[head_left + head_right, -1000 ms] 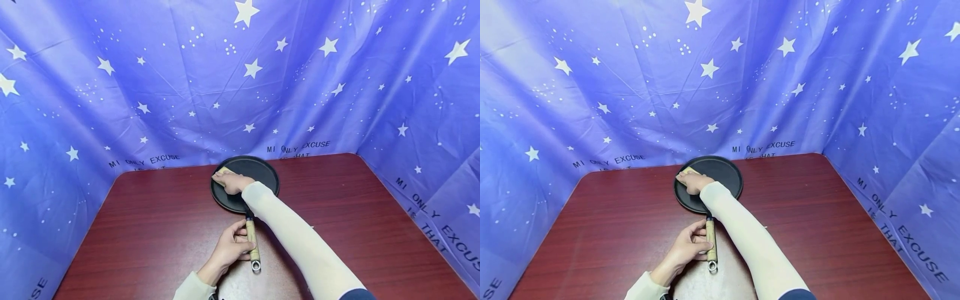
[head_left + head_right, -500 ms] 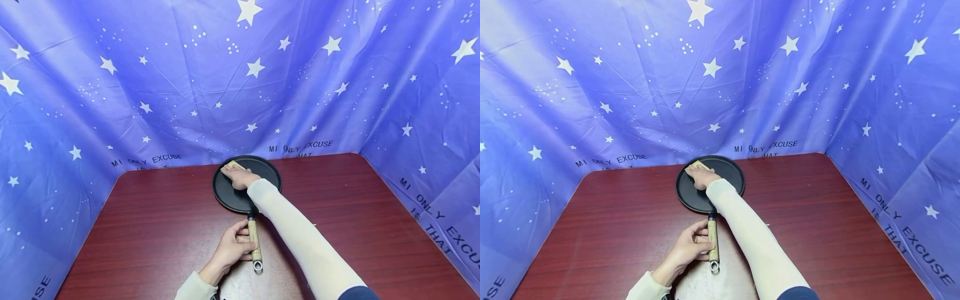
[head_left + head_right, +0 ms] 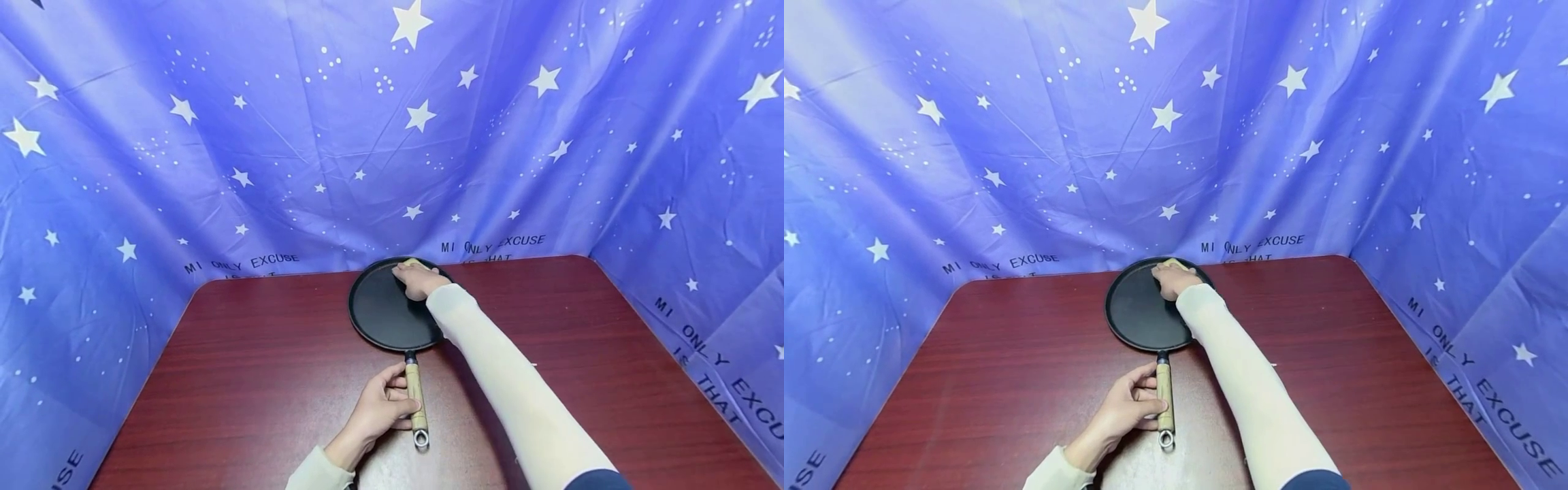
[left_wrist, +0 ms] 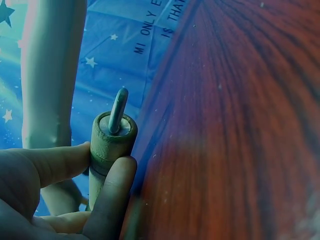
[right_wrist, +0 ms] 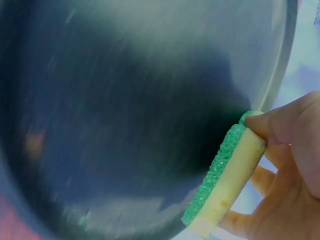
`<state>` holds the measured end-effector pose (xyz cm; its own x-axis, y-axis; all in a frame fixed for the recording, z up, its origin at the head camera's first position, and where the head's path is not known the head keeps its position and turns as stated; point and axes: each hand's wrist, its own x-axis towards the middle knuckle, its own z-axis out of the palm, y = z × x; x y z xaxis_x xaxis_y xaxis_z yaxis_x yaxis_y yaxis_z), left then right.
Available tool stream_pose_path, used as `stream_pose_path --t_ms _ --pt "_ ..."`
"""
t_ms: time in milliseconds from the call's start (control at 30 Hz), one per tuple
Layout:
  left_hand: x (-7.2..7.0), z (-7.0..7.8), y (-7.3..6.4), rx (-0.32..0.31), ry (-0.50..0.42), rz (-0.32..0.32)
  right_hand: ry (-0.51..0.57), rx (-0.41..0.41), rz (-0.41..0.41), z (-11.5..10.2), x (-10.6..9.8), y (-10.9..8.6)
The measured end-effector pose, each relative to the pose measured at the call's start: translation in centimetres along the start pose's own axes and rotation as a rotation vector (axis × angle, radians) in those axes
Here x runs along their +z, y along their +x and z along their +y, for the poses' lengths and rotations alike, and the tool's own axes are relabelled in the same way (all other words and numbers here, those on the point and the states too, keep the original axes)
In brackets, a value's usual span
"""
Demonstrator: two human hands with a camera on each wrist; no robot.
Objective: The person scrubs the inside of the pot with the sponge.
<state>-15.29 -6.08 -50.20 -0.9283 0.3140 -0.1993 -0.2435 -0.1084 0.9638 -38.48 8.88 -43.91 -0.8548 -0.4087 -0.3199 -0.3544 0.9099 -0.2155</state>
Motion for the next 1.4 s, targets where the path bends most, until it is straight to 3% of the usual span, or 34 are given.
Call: stream_pose_path --t_ms 233,567,1000,1400 --pt "0.0 0.1 0.1 0.003 0.006 0.005 -0.036 0.027 -0.058 1.8 -1.1 -1.8" --pt "0.1 -0.2 -0.2 -0.007 0.013 0.014 -0.028 0.071 -0.097 2.8 -0.8 -5.1" --pt "0.2 0.0 0.0 -0.002 0.014 0.008 -0.158 0.112 -0.111 2.1 -0.2 -7.9" --pt "0.2 -0.1 0.0 0.0 0.012 0.008 -0.129 0.088 -0.141 1.2 -0.1 -10.8"
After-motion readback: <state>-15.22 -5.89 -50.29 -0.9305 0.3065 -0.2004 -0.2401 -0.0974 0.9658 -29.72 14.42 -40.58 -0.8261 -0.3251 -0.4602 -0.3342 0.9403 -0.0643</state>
